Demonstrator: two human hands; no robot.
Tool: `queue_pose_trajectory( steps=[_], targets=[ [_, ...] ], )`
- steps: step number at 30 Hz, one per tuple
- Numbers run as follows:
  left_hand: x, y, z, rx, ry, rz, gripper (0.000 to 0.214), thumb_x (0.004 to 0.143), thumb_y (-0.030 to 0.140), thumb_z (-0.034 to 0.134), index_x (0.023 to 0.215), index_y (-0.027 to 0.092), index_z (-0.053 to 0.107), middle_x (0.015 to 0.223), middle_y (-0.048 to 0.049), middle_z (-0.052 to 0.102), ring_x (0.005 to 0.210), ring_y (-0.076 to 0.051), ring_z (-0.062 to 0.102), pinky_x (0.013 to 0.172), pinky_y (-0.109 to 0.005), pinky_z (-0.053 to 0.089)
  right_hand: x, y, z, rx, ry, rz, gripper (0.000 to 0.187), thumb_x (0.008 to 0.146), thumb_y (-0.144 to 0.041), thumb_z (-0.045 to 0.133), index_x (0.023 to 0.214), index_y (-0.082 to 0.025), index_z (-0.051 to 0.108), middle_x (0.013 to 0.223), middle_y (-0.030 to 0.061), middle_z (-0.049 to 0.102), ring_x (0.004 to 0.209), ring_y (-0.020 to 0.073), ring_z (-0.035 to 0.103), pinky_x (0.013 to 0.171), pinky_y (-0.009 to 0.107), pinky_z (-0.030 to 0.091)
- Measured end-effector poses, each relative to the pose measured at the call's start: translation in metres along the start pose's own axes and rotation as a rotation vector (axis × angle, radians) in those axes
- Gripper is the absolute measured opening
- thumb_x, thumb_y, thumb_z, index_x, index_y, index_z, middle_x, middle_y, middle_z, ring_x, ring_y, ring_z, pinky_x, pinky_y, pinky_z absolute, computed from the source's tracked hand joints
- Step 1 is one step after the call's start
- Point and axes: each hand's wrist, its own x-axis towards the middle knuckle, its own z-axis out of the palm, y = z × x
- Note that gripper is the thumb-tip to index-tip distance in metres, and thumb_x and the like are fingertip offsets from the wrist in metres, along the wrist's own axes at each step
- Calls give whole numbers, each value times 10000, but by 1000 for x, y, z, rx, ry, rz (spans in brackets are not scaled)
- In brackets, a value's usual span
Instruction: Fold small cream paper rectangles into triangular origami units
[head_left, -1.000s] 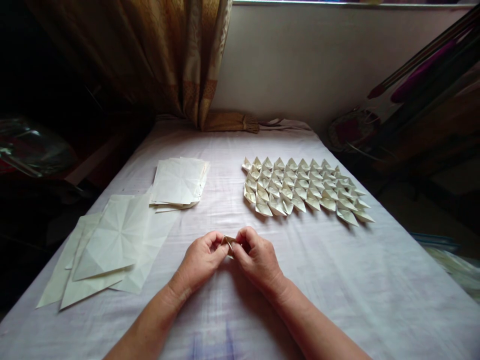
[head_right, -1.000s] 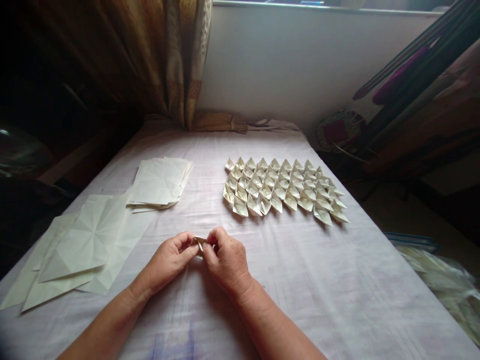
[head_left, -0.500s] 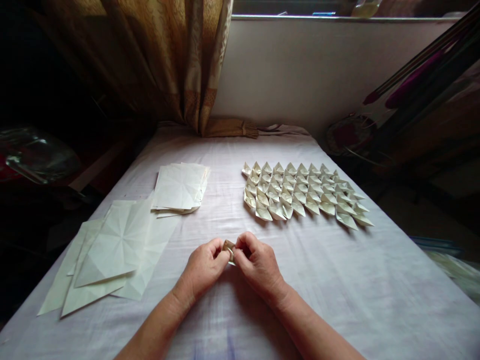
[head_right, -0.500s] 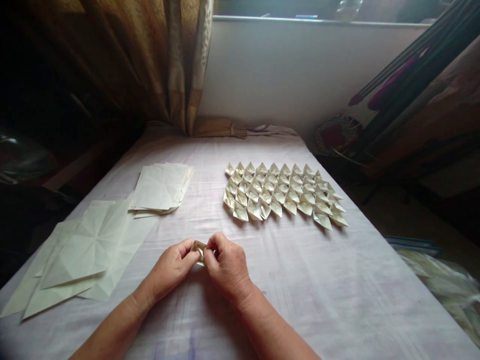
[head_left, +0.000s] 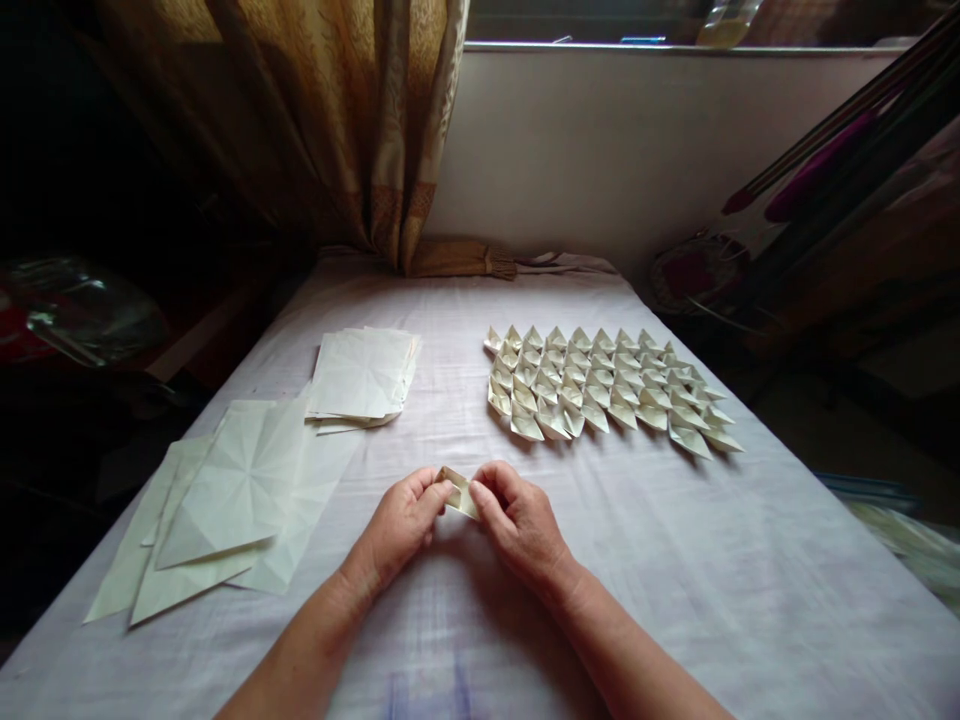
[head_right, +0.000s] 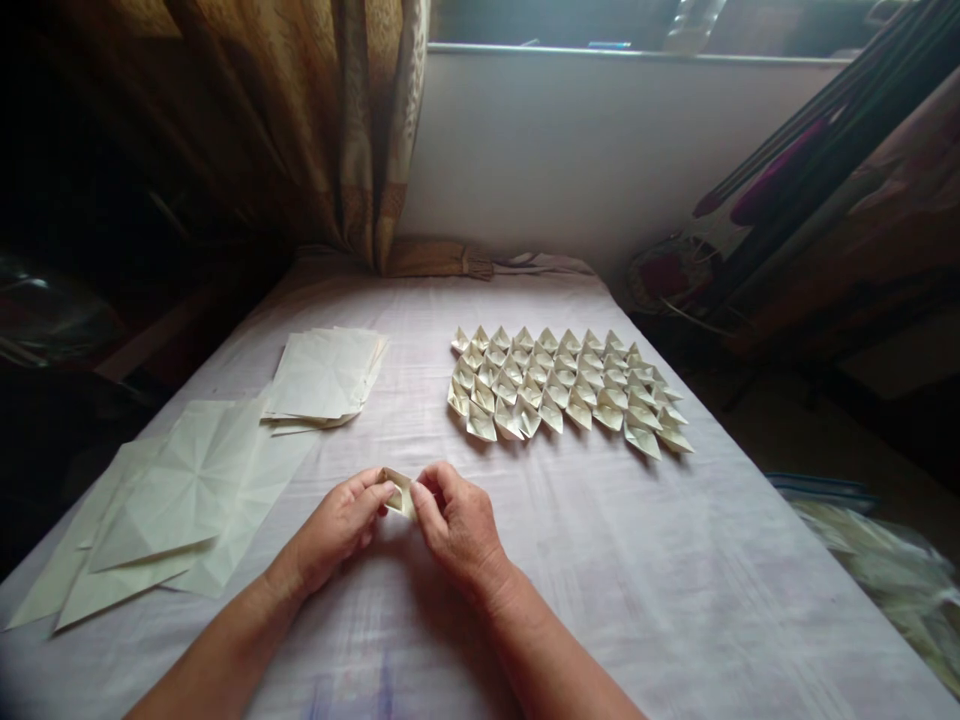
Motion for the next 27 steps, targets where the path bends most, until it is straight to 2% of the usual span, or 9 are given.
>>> queue_pose_trajectory(
  steps=[5,10,14,16,18,20,21,24,27],
  targets=[
    [-1,1,-4,-102,51,-27,411,759,571,541,839,168,542,603,76,445,381,-42,348,324,-151,183,-6,1,-4,42,-69,-172,147,842,-302,596,947,-206,559,790,3,648,557,91,548,491,187,422],
    [-2,0,-7,-84,1,-9,446,780,603,531,836,161,557,515,67,467,375,-57,360,334,-155,196,-7,6,0,-148,-14,-362,43,886,-221,547,895,-207,587,721,0,638,569,106,553,549,208,431],
    [-2,-1,-10,-15,-60,-11,534,822,661,473,851,139,583,489,44,518,329,-35,288,346,-164,187,-5,8,1,-210,8,-395,122,928,-228,515,842,-203,598,692,8,633,593,117,562,576,211,429],
    [-3,-1,-12,-30,-66,-3,560,820,673,484,876,129,604,554,18,565,340,-33,321,345,-164,204,-4,8,-2,-236,22,-403,140,937,-230,501,846,-205,605,702,15,640,617,122,576,596,213,438],
    [-3,0,-15,-101,-69,3,554,794,662,546,927,129,623,737,-37,636,411,-45,430,340,-154,236,-3,7,-7,-272,62,-414,145,939,-224,490,864,-203,613,708,21,641,629,129,582,608,218,444],
    [-2,1,-20,-211,-75,-13,523,765,619,624,977,141,632,944,-84,647,522,-68,533,335,-138,270,-2,6,-16,-317,134,-416,149,938,-217,480,890,-200,620,725,32,644,648,138,589,629,231,455],
    [0,1,-23,-268,-87,-36,493,759,585,656,979,144,635,975,-90,641,543,-71,546,331,-130,277,-2,5,-23,-345,174,-404,151,939,-212,474,906,-199,621,747,41,651,669,145,598,644,240,461],
    [4,2,-33,-435,-63,-101,343,778,430,702,952,139,651,939,-84,643,537,-66,547,323,-119,307,-2,8,-51,-410,322,-364,142,935,-210,481,958,-198,621,833,55,678,696,144,621,640,236,465],
    [9,4,-39,-562,-4,-131,175,828,280,661,913,127,661,871,-75,649,526,-67,544,326,-120,350,-6,21,-88,-551,459,-310,126,916,-230,516,910,-185,633,787,39,684,618,130,608,624,230,449]
  ],
)
